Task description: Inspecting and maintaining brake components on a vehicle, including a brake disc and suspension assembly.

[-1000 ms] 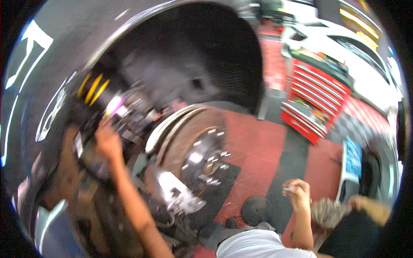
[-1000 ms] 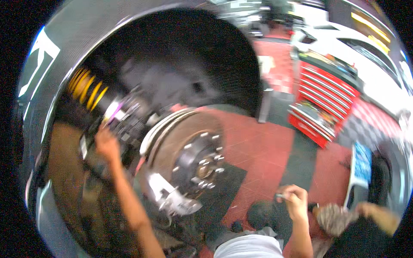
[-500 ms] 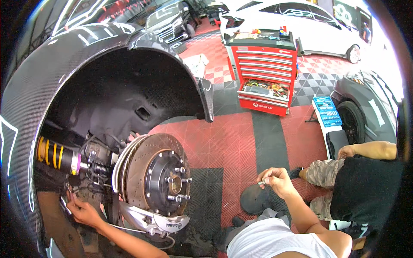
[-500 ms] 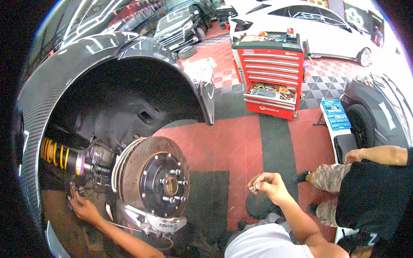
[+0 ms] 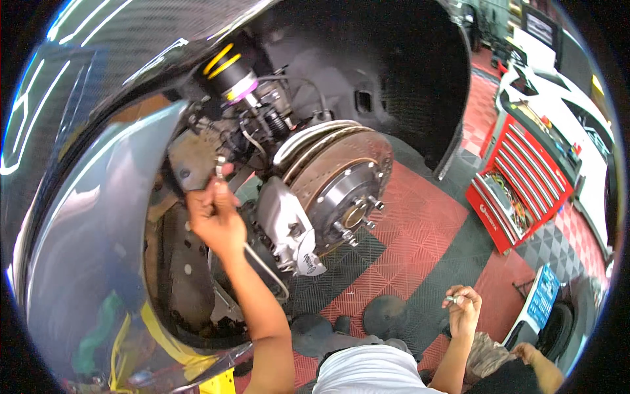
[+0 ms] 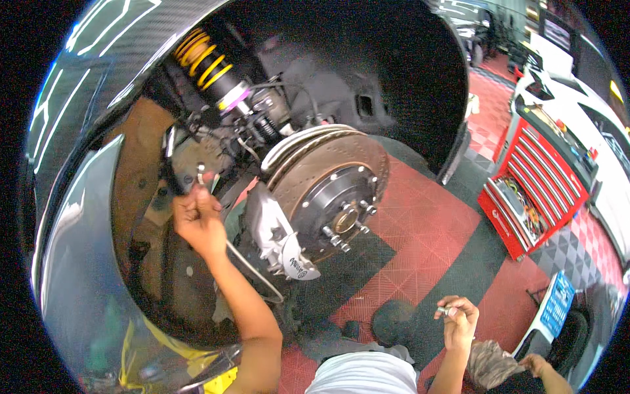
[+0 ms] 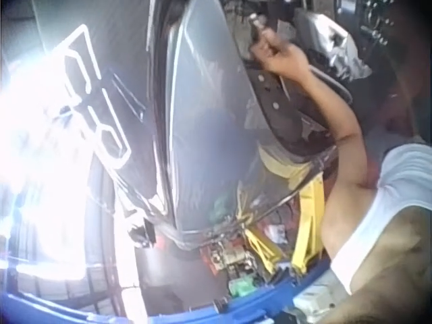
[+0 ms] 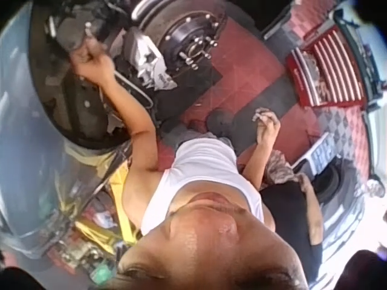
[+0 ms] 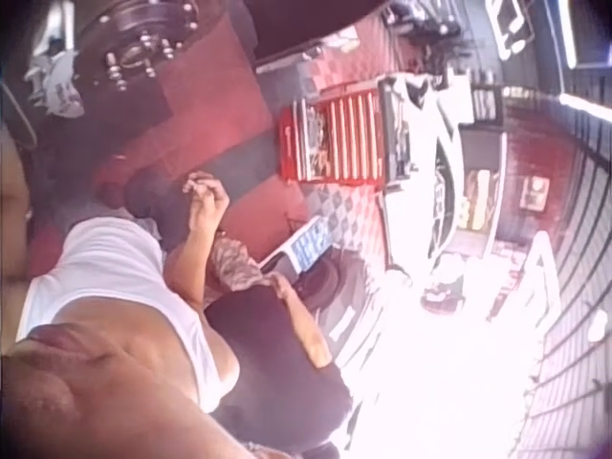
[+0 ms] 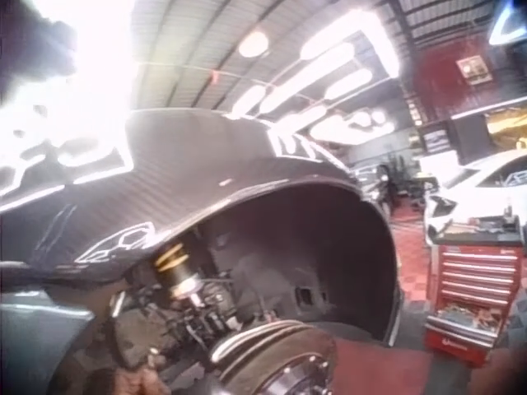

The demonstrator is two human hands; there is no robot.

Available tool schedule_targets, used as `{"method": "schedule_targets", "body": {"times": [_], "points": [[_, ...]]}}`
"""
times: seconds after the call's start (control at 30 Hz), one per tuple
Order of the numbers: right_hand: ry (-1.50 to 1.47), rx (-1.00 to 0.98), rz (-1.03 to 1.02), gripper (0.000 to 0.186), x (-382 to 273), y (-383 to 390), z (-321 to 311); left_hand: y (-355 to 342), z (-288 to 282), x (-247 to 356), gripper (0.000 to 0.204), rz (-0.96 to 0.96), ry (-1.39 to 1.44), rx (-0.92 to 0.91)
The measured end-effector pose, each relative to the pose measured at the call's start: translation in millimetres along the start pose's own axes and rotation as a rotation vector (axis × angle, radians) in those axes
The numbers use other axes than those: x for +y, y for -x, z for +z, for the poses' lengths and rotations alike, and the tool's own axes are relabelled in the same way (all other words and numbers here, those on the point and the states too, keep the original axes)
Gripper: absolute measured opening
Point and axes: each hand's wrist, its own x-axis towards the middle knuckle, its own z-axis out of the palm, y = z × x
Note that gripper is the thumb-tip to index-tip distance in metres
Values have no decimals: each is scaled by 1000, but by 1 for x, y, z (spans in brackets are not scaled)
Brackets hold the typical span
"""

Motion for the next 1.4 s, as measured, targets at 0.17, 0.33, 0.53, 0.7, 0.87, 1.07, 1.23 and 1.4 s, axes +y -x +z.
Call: {"method": "schedule_targets", "body": {"times": [0.17,0.33,0.53,0.7,0.87,1.07,1.23,1.4], "points": [[-7,-105,5,12,5,-6,8,60,-1,33,20,-49,299,-24],[-3,-158,7,13,0,-13,41,130,3,69,19,-217,506,-274],[25,-421,-221,13,-11,-11,88,187,25,85,14,84,309,-526],[-38,-429,-266,13,-14,-9,107,210,38,88,11,80,306,-503],[9,-411,-265,10,-13,-9,106,216,38,97,12,-493,614,-545],[104,-356,-245,8,-11,-5,100,201,39,85,16,-1057,800,-677],[279,-334,-408,11,-11,-3,97,194,45,75,16,-1285,1003,-843],[321,-340,-469,12,-12,1,94,191,47,73,15,-1300,1067,-923]]}}
